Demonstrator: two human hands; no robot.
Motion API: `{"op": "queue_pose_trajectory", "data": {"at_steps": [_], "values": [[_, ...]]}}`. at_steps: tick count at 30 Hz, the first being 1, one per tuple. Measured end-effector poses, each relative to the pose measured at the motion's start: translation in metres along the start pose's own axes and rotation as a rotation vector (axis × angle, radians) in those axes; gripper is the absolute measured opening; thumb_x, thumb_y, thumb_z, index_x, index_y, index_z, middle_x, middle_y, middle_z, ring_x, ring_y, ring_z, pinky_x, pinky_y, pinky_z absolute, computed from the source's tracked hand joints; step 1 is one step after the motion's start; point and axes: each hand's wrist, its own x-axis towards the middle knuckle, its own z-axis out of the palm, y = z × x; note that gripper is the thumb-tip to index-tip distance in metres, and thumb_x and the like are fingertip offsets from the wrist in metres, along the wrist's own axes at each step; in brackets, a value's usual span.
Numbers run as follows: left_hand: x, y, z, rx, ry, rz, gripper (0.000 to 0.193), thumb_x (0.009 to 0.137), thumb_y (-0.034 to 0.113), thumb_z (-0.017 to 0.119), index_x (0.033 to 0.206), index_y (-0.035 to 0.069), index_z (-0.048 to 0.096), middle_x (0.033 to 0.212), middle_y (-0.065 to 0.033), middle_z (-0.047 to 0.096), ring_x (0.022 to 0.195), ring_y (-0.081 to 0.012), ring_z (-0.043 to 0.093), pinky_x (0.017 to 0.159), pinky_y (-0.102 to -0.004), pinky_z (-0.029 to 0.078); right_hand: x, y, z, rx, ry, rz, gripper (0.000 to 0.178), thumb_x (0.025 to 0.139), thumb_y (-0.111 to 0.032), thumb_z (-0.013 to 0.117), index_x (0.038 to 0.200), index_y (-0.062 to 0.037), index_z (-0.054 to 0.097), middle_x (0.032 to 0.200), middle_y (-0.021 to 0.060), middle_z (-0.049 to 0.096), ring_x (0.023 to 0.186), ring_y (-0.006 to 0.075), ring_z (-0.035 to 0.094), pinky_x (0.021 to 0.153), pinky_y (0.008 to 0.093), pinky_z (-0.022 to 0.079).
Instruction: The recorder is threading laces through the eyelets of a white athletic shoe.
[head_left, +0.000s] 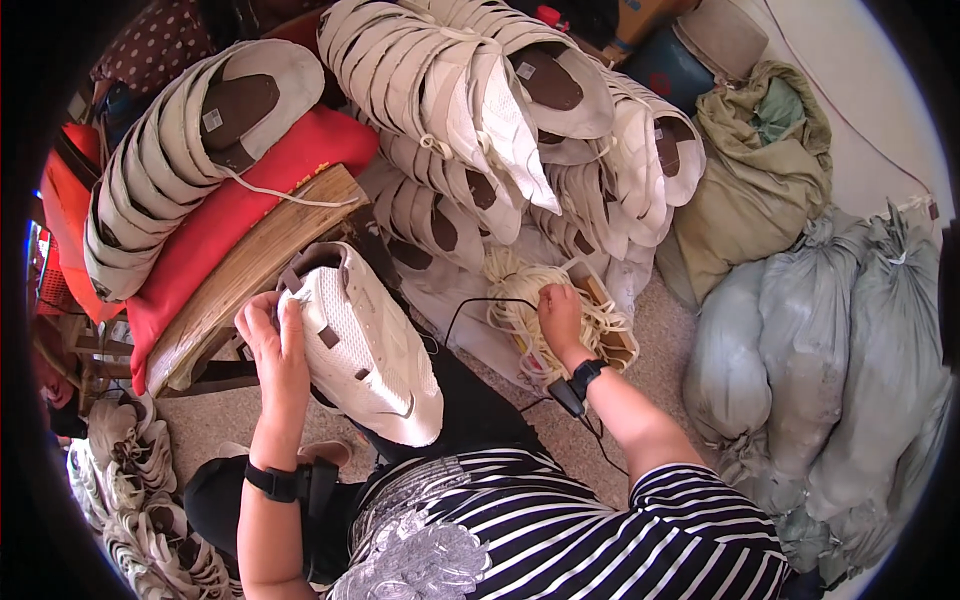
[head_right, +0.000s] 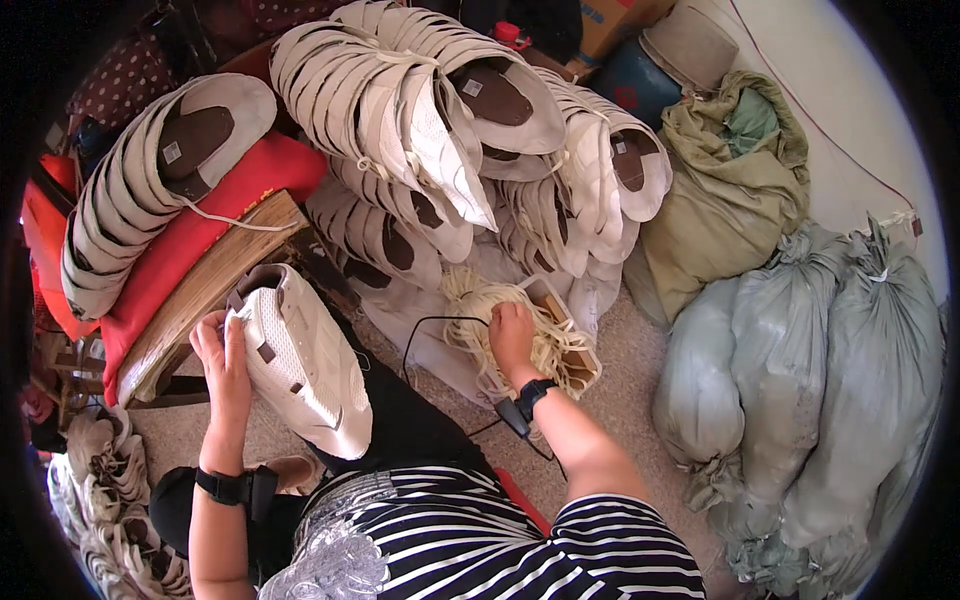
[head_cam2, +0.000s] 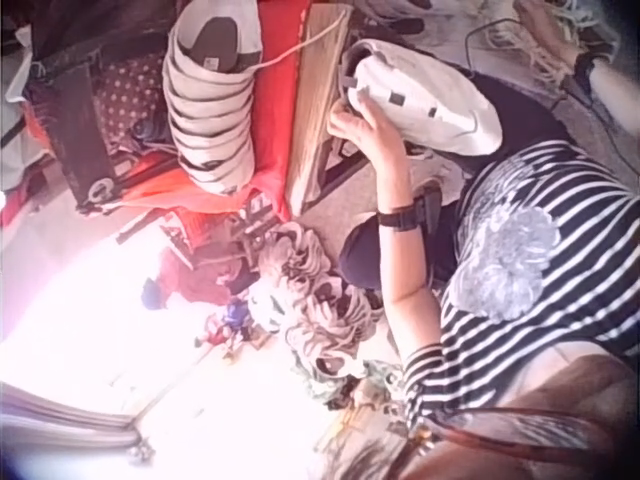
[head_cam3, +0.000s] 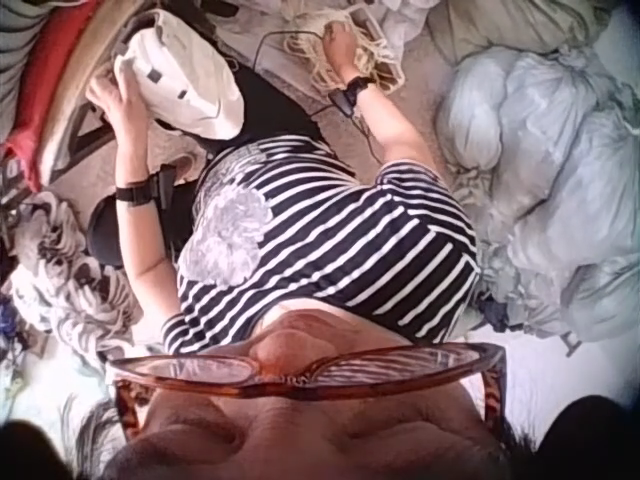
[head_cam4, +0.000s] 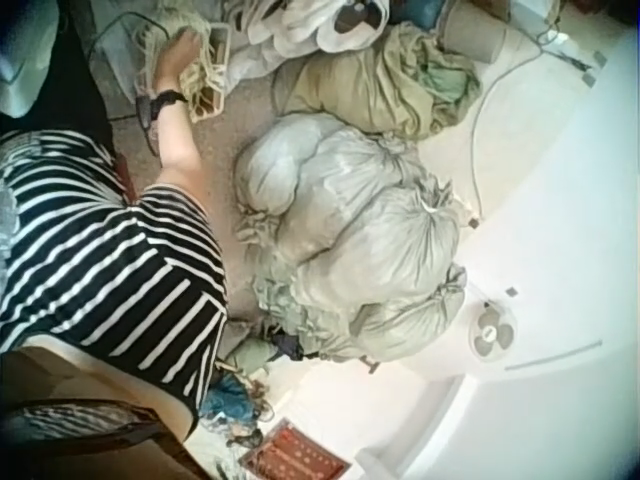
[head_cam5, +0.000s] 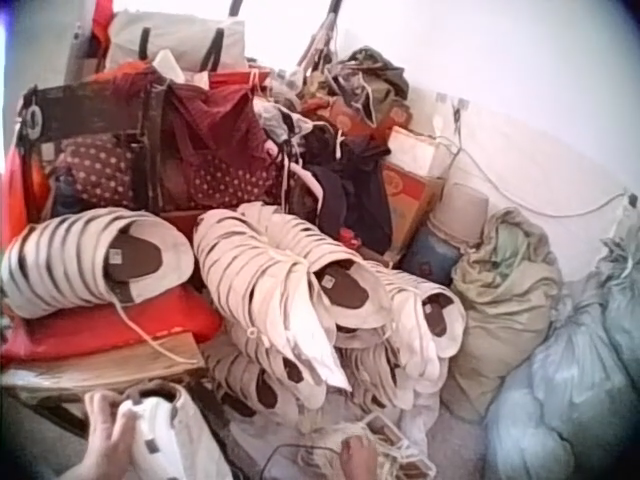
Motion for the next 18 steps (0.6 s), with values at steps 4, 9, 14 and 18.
{"op": "queue_pose_trajectory", "data": {"at_steps": [4, 9, 14, 18], "values": [[-0.001, 0.003, 0.0, -0.027, -0.002, -0.013, 0.033, 0.103, 0.027, 0.052, 0.118, -0.002, 0.05, 0.12, -0.0177, 0.045, 0.117, -0.0298, 0.04, 0.104, -0.0383, 0.032, 0.01, 0.031, 0.024, -0.057, -0.54, 0.436, 0.025, 0.082, -0.026, 0.065, 0.086, -0.0014, 0.071, 0.083, 0.0178, 0.07, 0.08, 0.0381, 0.065, 0.074, 0.0432, 0.051], [-0.004, -0.004, -0.001, -0.108, 0.008, -0.086, 0.034, 0.102, 0.029, 0.053, 0.119, -0.001, 0.052, 0.116, -0.0164, 0.049, 0.114, -0.0277, 0.043, 0.104, -0.0373, 0.033, 0.01, 0.041, 0.028, 0.264, -0.689, 0.638, 0.03, 0.083, -0.031, 0.068, 0.087, -0.0017, 0.075, 0.077, 0.0094, 0.072, 0.072, 0.0193, 0.067, 0.07, 0.0337, 0.05], [-0.006, -0.001, -0.008, -0.112, 0.021, -0.094, 0.03, 0.1, 0.026, 0.057, 0.117, 0.001, 0.055, 0.117, -0.0159, 0.05, 0.111, -0.0276, 0.046, 0.102, -0.0372, 0.035, 0.011, 0.049, 0.017, 0.114, -0.551, 0.515, 0.026, 0.084, -0.027, 0.067, 0.086, -0.0017, 0.074, 0.078, 0.0091, 0.072, 0.073, 0.0189, 0.066, 0.07, 0.0332, 0.05], [-0.01, 0.026, -0.011, 0.087, 0.21, 0.219, 0.024, 0.09, 0.011, 0.066, 0.112, 0.002, 0.059, 0.122, -0.015, 0.052, 0.112, -0.0294, 0.048, 0.101, -0.0385, 0.036, 0.032, 0.027, -0.012, 0.475, -0.35, 0.601, 0.019, 0.088, -0.02, 0.064, 0.088, -0.0028, 0.07, 0.08, 0.0058, 0.07, 0.071, 0.0164, 0.063, 0.065, 0.0325, 0.048]]}}
